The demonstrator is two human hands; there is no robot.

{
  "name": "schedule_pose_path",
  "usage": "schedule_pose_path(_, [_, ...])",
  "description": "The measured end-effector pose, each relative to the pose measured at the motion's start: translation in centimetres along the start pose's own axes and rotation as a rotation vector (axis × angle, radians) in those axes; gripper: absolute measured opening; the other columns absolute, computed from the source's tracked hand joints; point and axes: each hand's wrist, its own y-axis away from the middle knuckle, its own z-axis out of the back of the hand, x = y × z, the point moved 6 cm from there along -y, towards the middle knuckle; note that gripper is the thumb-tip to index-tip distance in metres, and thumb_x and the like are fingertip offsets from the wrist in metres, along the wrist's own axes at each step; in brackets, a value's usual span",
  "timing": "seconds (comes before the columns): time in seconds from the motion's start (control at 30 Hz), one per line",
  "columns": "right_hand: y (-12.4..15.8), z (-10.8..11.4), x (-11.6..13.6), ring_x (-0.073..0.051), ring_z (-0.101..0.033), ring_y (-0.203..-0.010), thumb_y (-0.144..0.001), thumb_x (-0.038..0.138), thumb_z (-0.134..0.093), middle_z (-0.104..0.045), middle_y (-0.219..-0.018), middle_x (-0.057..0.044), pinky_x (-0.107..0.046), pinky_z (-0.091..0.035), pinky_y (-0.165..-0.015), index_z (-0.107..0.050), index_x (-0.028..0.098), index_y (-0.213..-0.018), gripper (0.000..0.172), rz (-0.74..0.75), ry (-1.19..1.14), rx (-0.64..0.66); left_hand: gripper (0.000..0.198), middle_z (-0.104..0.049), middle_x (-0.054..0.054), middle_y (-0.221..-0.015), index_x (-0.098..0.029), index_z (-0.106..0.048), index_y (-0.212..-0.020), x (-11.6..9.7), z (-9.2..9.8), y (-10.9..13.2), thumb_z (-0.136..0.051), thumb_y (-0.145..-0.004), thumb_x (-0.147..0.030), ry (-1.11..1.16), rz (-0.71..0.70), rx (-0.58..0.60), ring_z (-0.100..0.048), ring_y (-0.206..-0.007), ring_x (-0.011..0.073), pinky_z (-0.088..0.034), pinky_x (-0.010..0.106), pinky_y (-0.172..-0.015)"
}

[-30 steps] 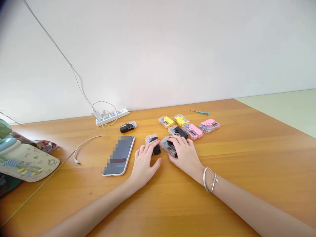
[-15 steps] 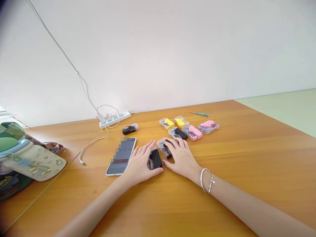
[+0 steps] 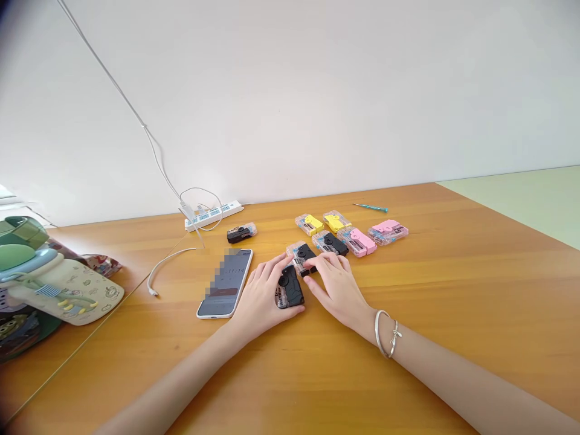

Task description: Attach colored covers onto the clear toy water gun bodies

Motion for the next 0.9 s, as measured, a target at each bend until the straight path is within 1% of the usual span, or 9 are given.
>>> schedule_pose_path(0.07, [0.3, -0.3, 0.4, -0.025, -0.053, -0.104, -0.087, 0.03, -0.045, -0.061, -0.106, -0.008, -0.047, -0.035, -0.089, -0.044, 0.024, -0.11, 0.023, -0.04, -0.089, 0.034, 0.086, -0.041, 0.009, -0.138, -0.026, -0.031, -0.135, -0.3, 0.3, 0.0, -0.073, -0.061, -0.04, 0.003, -0.028, -0.045, -0.04, -0.12, 0.0294, -0.036, 0.046, -0.096])
schedule_pose_path(0.13, [0.7, -0.8, 0.8, -0.024, -0.056, -0.101, -0.083, 0.032, -0.053, -0.06, -0.108, -0.008, -0.046, -0.038, -0.088, -0.038, 0.023, -0.116, 0.038, -0.084, -0.196, 0.075, 0.086, -0.039, 0.009, -0.14, -0.025, -0.027, -0.137, -0.6, 0.5, 0.1, -0.07, -0.063, -0.036, 0.005, -0.07, -0.077, -0.039, -0.121, 0.0287, -0.035, 0.045, -0.098])
schedule_pose_path(0.23, [1.2, -1.8, 1.1, -0.022, -0.059, -0.095, -0.078, 0.03, -0.059, -0.06, -0.105, -0.006, -0.041, -0.045, -0.081, -0.031, 0.024, -0.12, 0.051, -0.162, -0.414, 0.133, 0.082, -0.035, 0.008, -0.143, -0.026, -0.026, -0.137, -1.1, 0.5, 0.3, -0.067, -0.067, -0.029, 0.011, -0.14, -0.089, -0.036, -0.123, 0.0286, -0.033, 0.045, -0.1])
schedule_pose_path(0.37, [1.0, -2.3, 0.7, -0.018, -0.061, -0.082, -0.079, 0.026, -0.055, -0.061, -0.096, -0.004, -0.035, -0.05, -0.069, -0.028, 0.025, -0.117, 0.046, -0.225, -0.691, 0.194, 0.081, -0.033, 0.01, -0.143, -0.027, -0.025, -0.137, -1.1, 0.5, 0.2, -0.067, -0.068, -0.037, 0.056, -0.169, -0.081, -0.035, -0.125, 0.0307, -0.033, 0.047, -0.1])
schedule_pose_path(0.5, [0.3, -1.7, -1.0, -0.019, -0.06, -0.091, -0.083, 0.027, -0.048, -0.059, -0.099, -0.004, -0.037, -0.05, -0.076, -0.034, 0.026, -0.109, 0.029, -0.245, -0.818, 0.146, 0.087, -0.035, 0.011, -0.142, -0.026, -0.023, -0.137, -1.0, 0.8, 0.2, -0.07, -0.066, -0.039, 0.109, -0.177, -0.055, -0.033, -0.126, 0.0308, -0.032, 0.048, -0.1])
schedule_pose_path(0.6, [-0.1, -0.7, -2.5, -0.02, -0.057, -0.098, -0.087, 0.032, -0.043, -0.056, -0.105, -0.005, -0.037, -0.049, -0.079, -0.04, 0.026, -0.105, 0.019, -0.275, -0.729, 0.021, 0.084, -0.035, 0.009, -0.141, -0.026, -0.025, -0.136, -1.4, 0.6, 0.4, -0.07, -0.066, -0.036, 0.105, -0.21, -0.02, -0.033, -0.125, 0.0291, -0.032, 0.047, -0.101])
schedule_pose_path(0.7, [-0.3, 0.5, -2.7, -0.021, -0.053, -0.104, -0.088, 0.031, -0.042, -0.056, -0.107, -0.006, -0.04, -0.045, -0.088, -0.045, 0.025, -0.108, 0.021, -0.201, -0.495, -0.066, 0.081, -0.036, 0.008, -0.141, -0.026, -0.029, -0.135, -1.8, 0.2, 0.6, -0.07, -0.065, -0.035, 0.073, -0.244, 0.01, -0.035, -0.124, 0.0283, -0.03, 0.045, -0.103])
schedule_pose_path(0.8, [-0.4, 1.3, -0.9, -0.025, -0.05, -0.107, -0.084, 0.026, -0.048, -0.058, -0.11, -0.007, -0.046, -0.039, -0.093, -0.049, 0.025, -0.109, 0.026, 0.046, -0.172, -0.052, 0.079, -0.037, 0.008, -0.141, -0.026, -0.031, -0.134, -1.8, 0.0, 0.7, -0.069, -0.066, -0.035, 0.062, -0.249, 0.01, -0.036, -0.123, 0.0283, -0.03, 0.045, -0.103])
schedule_pose_path(0.9, [-0.3, 1.4, 0.9, -0.028, -0.049, -0.109, -0.078, 0.028, -0.055, -0.059, -0.112, -0.008, -0.05, -0.033, -0.096, -0.051, 0.024, -0.109, 0.032, 0.296, 0.078, 0.015, 0.078, -0.04, 0.008, -0.138, -0.026, -0.03, -0.135, -1.9, 0.1, 0.6, -0.068, -0.067, -0.035, 0.06, -0.26, -0.002, -0.036, -0.122, 0.0281, -0.031, 0.045, -0.102])
